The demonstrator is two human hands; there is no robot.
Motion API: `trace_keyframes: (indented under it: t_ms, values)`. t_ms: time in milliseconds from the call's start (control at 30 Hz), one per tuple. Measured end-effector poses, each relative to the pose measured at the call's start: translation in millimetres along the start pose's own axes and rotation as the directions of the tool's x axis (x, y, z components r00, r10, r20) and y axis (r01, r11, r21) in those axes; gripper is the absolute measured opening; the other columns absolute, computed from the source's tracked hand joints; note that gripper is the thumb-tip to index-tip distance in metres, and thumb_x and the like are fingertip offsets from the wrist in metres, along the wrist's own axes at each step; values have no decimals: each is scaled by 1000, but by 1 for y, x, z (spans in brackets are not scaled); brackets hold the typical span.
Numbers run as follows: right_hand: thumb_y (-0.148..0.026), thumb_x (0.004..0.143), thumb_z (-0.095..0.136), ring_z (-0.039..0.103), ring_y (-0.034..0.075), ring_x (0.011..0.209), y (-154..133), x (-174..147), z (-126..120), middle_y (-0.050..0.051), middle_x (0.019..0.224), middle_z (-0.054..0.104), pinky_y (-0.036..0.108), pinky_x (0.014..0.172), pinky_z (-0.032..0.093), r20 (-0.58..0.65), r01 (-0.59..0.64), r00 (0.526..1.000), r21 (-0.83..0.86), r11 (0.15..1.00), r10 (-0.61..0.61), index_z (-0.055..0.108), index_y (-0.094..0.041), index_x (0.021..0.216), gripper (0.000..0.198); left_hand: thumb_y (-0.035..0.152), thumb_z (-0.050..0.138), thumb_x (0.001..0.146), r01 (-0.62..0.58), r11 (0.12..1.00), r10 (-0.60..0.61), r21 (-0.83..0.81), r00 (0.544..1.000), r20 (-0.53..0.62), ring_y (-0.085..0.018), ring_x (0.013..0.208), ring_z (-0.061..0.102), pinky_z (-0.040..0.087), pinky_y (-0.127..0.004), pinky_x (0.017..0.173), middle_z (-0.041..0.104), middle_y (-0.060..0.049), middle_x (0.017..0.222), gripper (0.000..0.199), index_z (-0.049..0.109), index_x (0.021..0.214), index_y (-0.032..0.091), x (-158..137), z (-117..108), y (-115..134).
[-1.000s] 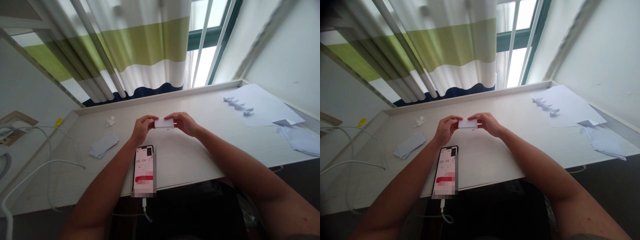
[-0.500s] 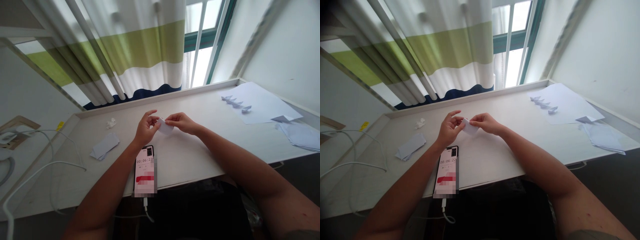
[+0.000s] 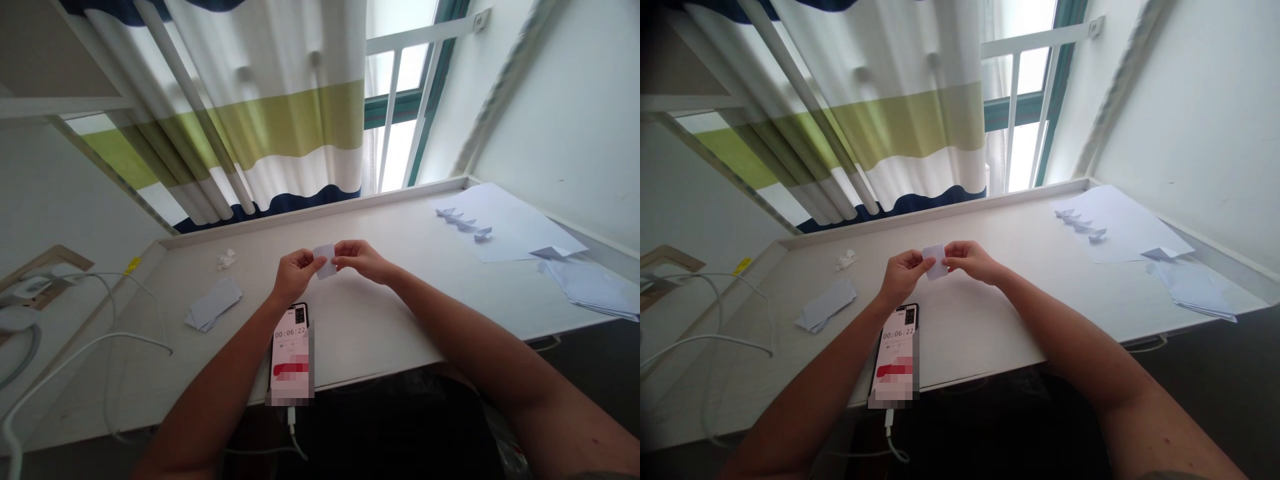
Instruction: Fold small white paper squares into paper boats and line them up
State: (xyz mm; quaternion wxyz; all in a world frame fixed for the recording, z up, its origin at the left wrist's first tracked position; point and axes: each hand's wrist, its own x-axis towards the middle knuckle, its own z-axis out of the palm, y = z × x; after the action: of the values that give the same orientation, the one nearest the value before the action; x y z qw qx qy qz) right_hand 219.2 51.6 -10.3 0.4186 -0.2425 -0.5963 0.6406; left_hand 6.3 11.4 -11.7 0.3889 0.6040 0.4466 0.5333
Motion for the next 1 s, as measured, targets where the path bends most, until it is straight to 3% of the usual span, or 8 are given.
trace_keyframes:
  t_ms: [167, 267, 867, 1000]
  values:
    - [-57, 78, 93, 69, 16, 77, 0, -2, 4, 3, 83, 76, 31, 73, 59, -42, 35, 998, -66, 997, -38, 80, -15, 86, 44, 46, 91, 79, 10, 1000, -10, -12, 999, 34, -16, 72, 67, 54, -30, 70, 77, -3, 78, 30, 81, 82, 18, -2, 2, 3]
    - [-62, 75, 94, 68, 16, 75, 1, -1, 4, 3, 80, 75, 31, 71, 58, -77, 45, 996, -72, 996, -51, 79, -15, 83, 49, 45, 90, 81, -4, 1000, 4, -12, 999, 43, -17, 74, 68, 55, -31, 72, 77, -4, 80, 29, 81, 83, 18, -2, 2, 2]
    - [-64, 68, 98, 68, 16, 72, 5, 0, 6, 3, 76, 74, 33, 71, 60, -118, 52, 991, -56, 997, -58, 76, -15, 78, 54, 48, 96, 72, 49, 994, -46, -95, 998, 30, -15, 72, 66, 54, -29, 71, 75, -2, 77, 36, 79, 80, 17, -2, 3, 7]
    - [-65, 66, 99, 66, 16, 68, 5, 0, 7, 3, 71, 73, 32, 67, 58, -156, 74, 984, -104, 992, -90, 77, -15, 76, 55, 51, 94, 76, 72, 994, -66, -80, 994, 83, -15, 72, 66, 53, -29, 70, 77, -4, 79, 37, 83, 84, 17, 1, -2, 8]
